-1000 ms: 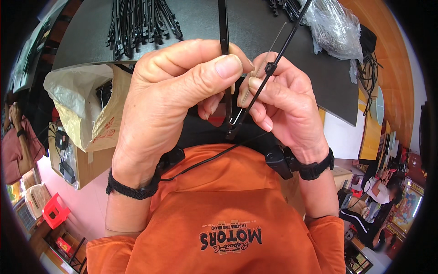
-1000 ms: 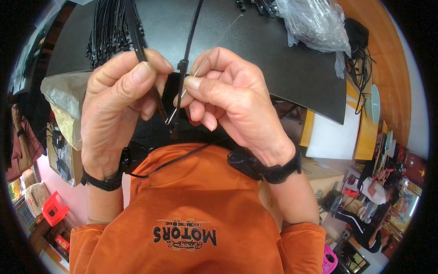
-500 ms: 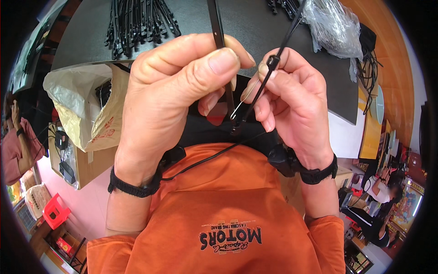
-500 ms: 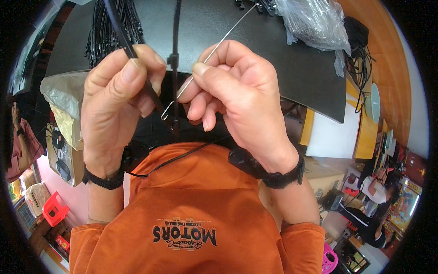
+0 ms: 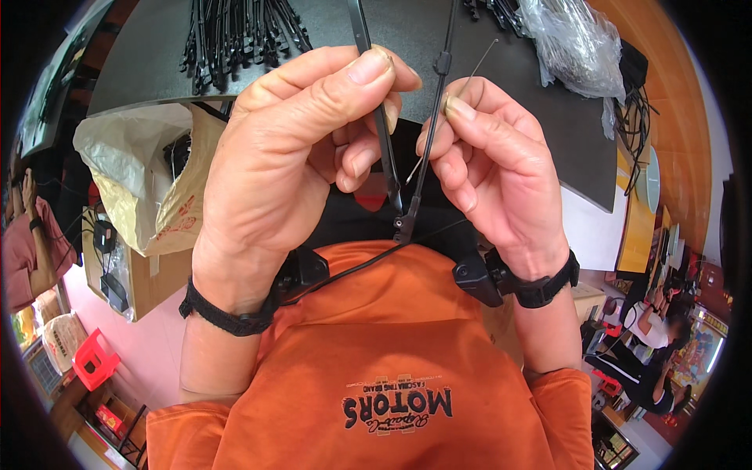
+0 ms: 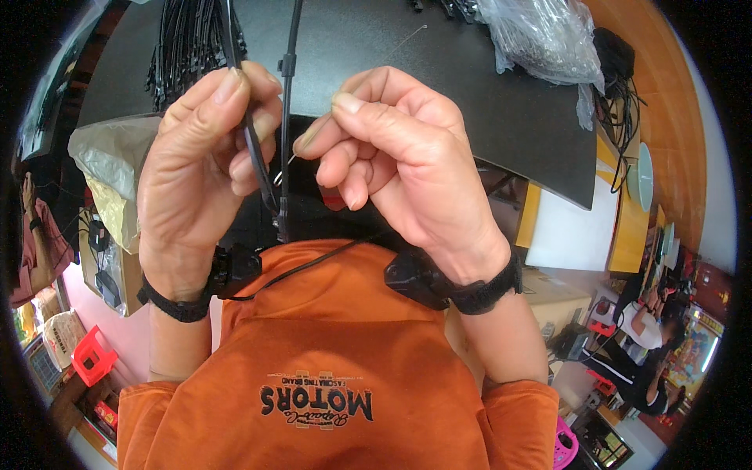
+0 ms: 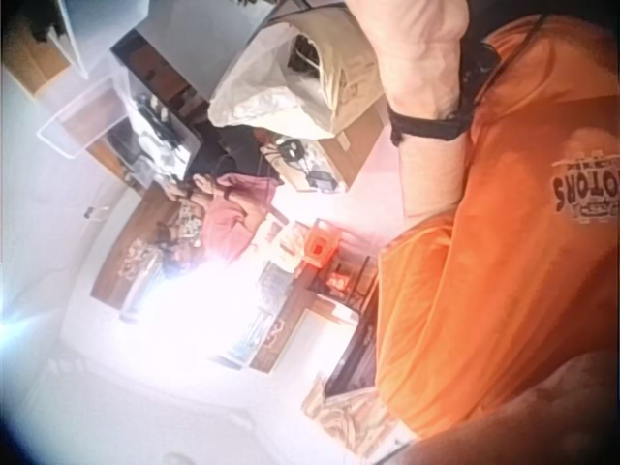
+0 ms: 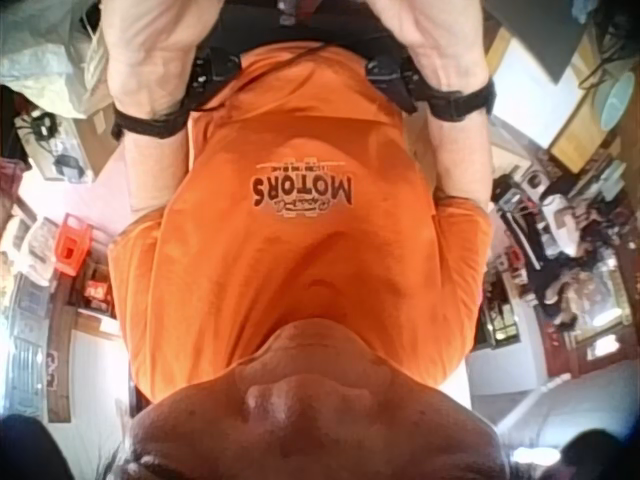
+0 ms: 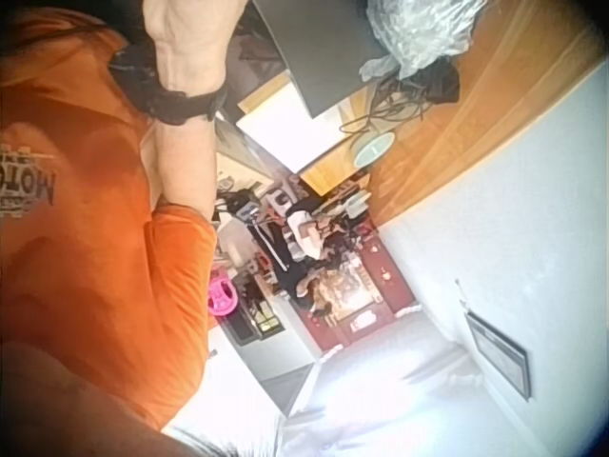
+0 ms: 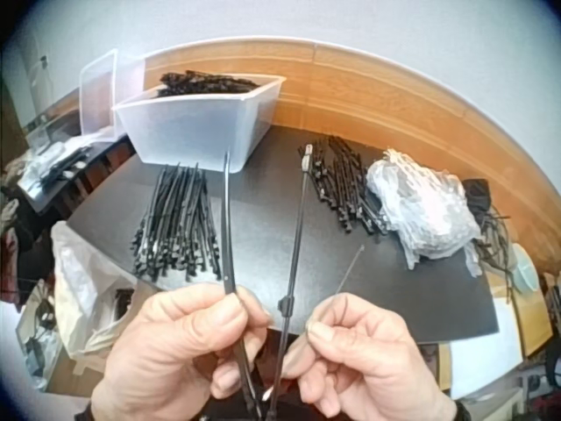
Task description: The recorder is assembling zip ties by inserting a thin wire into the locking mechanism of each tie and then gathering them into a bin.
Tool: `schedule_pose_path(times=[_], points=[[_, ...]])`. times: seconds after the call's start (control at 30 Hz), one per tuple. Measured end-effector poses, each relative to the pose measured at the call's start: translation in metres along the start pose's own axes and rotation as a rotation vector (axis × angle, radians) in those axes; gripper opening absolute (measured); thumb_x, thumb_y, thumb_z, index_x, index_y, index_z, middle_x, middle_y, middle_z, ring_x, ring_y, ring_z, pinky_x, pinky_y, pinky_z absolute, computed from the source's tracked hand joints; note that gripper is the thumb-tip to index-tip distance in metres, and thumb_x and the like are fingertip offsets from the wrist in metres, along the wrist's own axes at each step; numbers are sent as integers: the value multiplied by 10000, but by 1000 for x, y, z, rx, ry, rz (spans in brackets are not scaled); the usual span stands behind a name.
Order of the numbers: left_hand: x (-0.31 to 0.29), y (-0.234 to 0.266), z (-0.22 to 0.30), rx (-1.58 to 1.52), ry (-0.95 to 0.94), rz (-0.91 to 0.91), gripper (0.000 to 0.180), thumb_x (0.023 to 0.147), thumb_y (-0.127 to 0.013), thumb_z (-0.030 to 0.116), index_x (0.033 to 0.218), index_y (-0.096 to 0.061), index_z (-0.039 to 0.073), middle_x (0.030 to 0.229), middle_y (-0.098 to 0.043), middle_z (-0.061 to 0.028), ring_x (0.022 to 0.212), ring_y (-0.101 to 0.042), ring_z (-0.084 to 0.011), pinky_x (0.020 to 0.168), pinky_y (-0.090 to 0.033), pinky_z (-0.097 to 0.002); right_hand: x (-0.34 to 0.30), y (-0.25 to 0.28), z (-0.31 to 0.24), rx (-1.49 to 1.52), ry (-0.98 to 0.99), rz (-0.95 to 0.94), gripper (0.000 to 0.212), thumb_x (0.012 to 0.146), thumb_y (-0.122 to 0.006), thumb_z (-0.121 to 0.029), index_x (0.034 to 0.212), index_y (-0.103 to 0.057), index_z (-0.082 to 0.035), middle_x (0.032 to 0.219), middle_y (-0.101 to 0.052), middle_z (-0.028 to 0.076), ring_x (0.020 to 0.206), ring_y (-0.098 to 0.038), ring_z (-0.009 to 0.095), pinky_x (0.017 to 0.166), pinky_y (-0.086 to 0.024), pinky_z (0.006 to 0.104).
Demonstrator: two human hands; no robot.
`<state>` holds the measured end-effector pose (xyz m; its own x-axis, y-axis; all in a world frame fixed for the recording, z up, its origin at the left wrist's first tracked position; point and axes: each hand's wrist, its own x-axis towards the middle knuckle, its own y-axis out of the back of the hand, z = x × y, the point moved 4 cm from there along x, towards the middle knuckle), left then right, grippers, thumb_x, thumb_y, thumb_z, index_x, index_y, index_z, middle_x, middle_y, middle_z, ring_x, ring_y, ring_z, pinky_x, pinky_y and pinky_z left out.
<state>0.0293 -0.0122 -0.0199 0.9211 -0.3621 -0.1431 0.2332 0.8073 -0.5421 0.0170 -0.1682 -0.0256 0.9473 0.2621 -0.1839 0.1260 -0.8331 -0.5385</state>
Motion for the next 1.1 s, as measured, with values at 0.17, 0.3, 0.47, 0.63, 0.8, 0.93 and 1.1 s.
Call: schedule_pose_path(times=[0.17,0.3,0.47,0.63,0.8,0.93,1.1], points=[[2,2,-2,-62,-1,-28,264,934,-535,237,1019,-581,-9,695,-519,-16,505,-433,-58,419,-316,-173,1,-7,4,113,-69,-15,117,950,-443,-71,888,-494,15,793,-636,174,519,-574,114,365,-408,169],[1,2,-1,-107,18,-13,259,944,-519,226,1024,-572,-14,687,-519,-17,502,-435,-59,420,-323,-176,1,-9,6,132,-71,-15,115,950,-444,-68,887,-492,16,796,-635,185,522,-582,118,363,-408,167],[0,3,-1,-158,35,-3,247,952,-504,211,1037,-563,-14,699,-534,-30,503,-440,-67,425,-339,-180,1,-10,8,119,-77,-20,117,951,-443,-68,883,-489,16,797,-635,191,528,-590,122,356,-402,170],[-3,5,1,-169,15,-15,238,951,-504,205,1039,-563,-7,735,-544,-47,515,-446,-72,436,-352,-175,0,-12,8,121,-73,-31,116,950,-441,-65,879,-488,15,795,-636,190,523,-584,121,357,-401,171],[-4,6,-1,-244,-3,-74,234,945,-514,206,1032,-568,-5,759,-547,-53,519,-439,-71,450,-362,-170,2,-11,10,111,-74,-48,116,949,-446,-70,878,-488,12,798,-638,189,520,-581,122,355,-397,167],[-2,8,0,-195,-21,-127,240,931,-536,225,1016,-577,5,761,-547,-39,539,-443,-60,465,-365,-161,0,-15,1,14,6,-24,117,941,-468,-91,890,-494,10,790,-638,166,517,-576,117,374,-411,183],[-8,-2,10,274,-60,-65,191,907,-557,187,985,-579,15,763,-577,-21,579,-484,-46,505,-385,-163,-3,-24,-19,-349,168,29,127,933,-502,-118,933,-526,7,755,-626,100,517,-555,95,405,-421,193]])
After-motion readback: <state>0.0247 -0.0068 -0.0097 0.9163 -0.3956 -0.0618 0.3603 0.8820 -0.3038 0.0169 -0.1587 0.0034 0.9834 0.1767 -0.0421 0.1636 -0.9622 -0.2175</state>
